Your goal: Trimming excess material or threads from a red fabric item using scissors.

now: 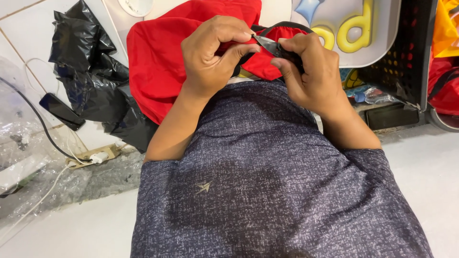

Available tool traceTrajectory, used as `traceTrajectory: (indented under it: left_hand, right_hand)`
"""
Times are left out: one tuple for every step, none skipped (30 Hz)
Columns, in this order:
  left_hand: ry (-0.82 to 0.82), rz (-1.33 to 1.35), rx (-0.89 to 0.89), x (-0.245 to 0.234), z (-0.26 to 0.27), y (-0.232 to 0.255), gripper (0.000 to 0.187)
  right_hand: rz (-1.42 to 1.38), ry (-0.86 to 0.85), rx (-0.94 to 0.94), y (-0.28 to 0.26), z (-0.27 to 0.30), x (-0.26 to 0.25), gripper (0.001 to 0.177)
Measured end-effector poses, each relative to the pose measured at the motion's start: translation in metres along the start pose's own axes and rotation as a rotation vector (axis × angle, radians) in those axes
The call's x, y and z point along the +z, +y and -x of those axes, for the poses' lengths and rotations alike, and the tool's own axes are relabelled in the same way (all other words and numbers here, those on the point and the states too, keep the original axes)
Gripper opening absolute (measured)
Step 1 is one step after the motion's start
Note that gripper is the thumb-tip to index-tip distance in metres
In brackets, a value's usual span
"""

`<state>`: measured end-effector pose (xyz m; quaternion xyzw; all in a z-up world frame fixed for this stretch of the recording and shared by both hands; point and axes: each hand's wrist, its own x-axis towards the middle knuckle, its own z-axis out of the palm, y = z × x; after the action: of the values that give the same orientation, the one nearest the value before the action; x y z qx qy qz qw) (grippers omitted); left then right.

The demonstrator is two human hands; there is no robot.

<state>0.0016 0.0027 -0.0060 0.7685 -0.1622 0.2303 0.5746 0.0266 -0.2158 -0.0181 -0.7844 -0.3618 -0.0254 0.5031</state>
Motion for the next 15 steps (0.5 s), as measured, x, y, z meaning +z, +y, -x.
traceTrajectory:
  left_hand:
    - [-0.003, 0.004, 0.003, 0.0, 0.0, 0.0, 0.027]
    - [-0.006, 0.007, 0.005, 0.001, 0.0, 0.001, 0.027]
    - [-0.006, 0.009, 0.004, 0.0, 0.0, 0.0, 0.027]
    - [-0.005, 0.0, 0.009, 0.0, 0.0, -0.001, 0.027]
    - [-0.004, -0.009, 0.014, 0.0, 0.0, -0.002, 0.027]
    - [-0.004, -0.008, 0.014, 0.001, 0.0, -0.001, 0.027]
    - [-0.001, 0.0, 0.001, 0.001, -0.001, 0.0, 0.026]
    - [0.002, 0.007, -0.012, 0.001, -0.002, 0.001, 0.026]
    - [0.0, 0.008, -0.013, 0.001, -0.002, 0.001, 0.026]
    - [0.005, -0.013, -0.008, 0.001, -0.003, 0.001, 0.027]
    - [0.009, -0.032, 0.002, 0.001, -0.005, 0.0, 0.029]
    - [0.006, -0.029, 0.004, 0.001, -0.005, 0.0, 0.029]
    - [0.013, -0.034, -0.002, 0.0, -0.005, 0.0, 0.028]
    - [0.02, -0.04, -0.008, 0.0, -0.006, 0.0, 0.027]
    - [0.009, -0.035, -0.002, -0.001, -0.006, 0.002, 0.027]
  right_hand:
    - [-0.012, 0.004, 0.006, 0.0, 0.001, 0.0, 0.029]
    - [-0.025, 0.008, 0.011, 0.001, 0.001, 0.0, 0.029]
    - [-0.024, 0.008, 0.013, 0.002, 0.002, 0.0, 0.029]
    - [-0.013, 0.011, -0.002, 0.002, 0.002, 0.001, 0.03]
    - [-0.001, 0.013, -0.018, 0.003, 0.002, 0.002, 0.03]
    - [0.0, 0.013, -0.017, 0.005, 0.003, 0.002, 0.03]
    - [-0.025, 0.029, -0.015, 0.007, 0.004, 0.003, 0.03]
    - [-0.05, 0.044, -0.013, 0.008, 0.004, 0.003, 0.031]
    - [-0.05, 0.045, -0.011, 0.009, 0.004, 0.005, 0.031]
    - [-0.076, 0.056, 0.013, 0.009, 0.004, 0.007, 0.029]
    - [-0.099, 0.07, 0.035, 0.01, 0.003, 0.007, 0.028]
    - [-0.095, 0.074, 0.037, 0.011, 0.004, 0.007, 0.028]
    - [-0.221, 0.12, 0.091, 0.013, 0.004, 0.007, 0.024]
    - [-0.349, 0.166, 0.145, 0.014, 0.004, 0.007, 0.022]
    - [-0.344, 0.179, 0.146, 0.019, 0.003, 0.006, 0.022]
